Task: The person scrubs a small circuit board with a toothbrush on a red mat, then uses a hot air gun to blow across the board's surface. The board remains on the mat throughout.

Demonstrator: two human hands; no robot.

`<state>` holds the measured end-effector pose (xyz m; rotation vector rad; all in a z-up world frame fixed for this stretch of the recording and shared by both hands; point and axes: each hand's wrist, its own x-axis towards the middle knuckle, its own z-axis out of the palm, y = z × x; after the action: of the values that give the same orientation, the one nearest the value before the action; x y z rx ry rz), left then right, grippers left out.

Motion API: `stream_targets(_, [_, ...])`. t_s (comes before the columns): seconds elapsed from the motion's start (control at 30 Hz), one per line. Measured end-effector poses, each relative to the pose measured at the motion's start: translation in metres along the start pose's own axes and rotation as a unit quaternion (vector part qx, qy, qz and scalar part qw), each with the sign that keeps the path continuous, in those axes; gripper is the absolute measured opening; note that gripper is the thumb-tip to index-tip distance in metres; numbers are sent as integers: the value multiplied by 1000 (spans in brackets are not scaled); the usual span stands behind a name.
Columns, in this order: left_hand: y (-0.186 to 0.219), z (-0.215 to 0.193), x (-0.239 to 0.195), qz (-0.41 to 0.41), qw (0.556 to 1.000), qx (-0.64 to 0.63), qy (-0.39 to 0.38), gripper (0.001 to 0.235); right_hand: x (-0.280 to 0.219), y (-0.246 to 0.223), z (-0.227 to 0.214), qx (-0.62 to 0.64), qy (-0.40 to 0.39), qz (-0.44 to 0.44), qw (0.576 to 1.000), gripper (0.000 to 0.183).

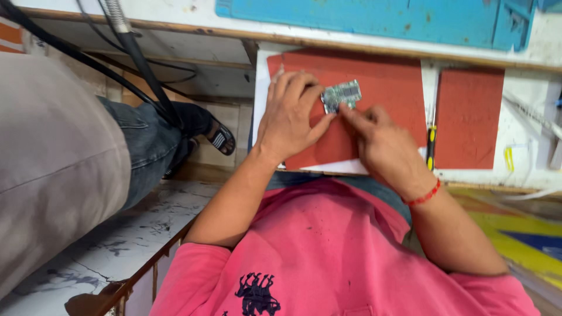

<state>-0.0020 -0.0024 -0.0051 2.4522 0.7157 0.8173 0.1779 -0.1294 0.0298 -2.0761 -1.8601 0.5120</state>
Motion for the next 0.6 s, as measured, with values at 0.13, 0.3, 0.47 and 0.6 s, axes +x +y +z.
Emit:
stream_targets(0.13, [-1,9,-8,-10,1000,-14,-1,48,-8,7,6,-29,35,47,998,46])
stream_targets(0.3, [-4,7,-3,-1,1000,-20,-3,47,-8,9,9,-25,80,15,996,51])
stream_targets(0.47, [-6,4,-5,-3,1000,-17,-7,47,-5,-8,1,-28,42,-9,999,58])
stream_targets(0.6, [-3,9,-8,-5,999,-36,-4,48,-9,-7,-1,-47,68,64,994,47])
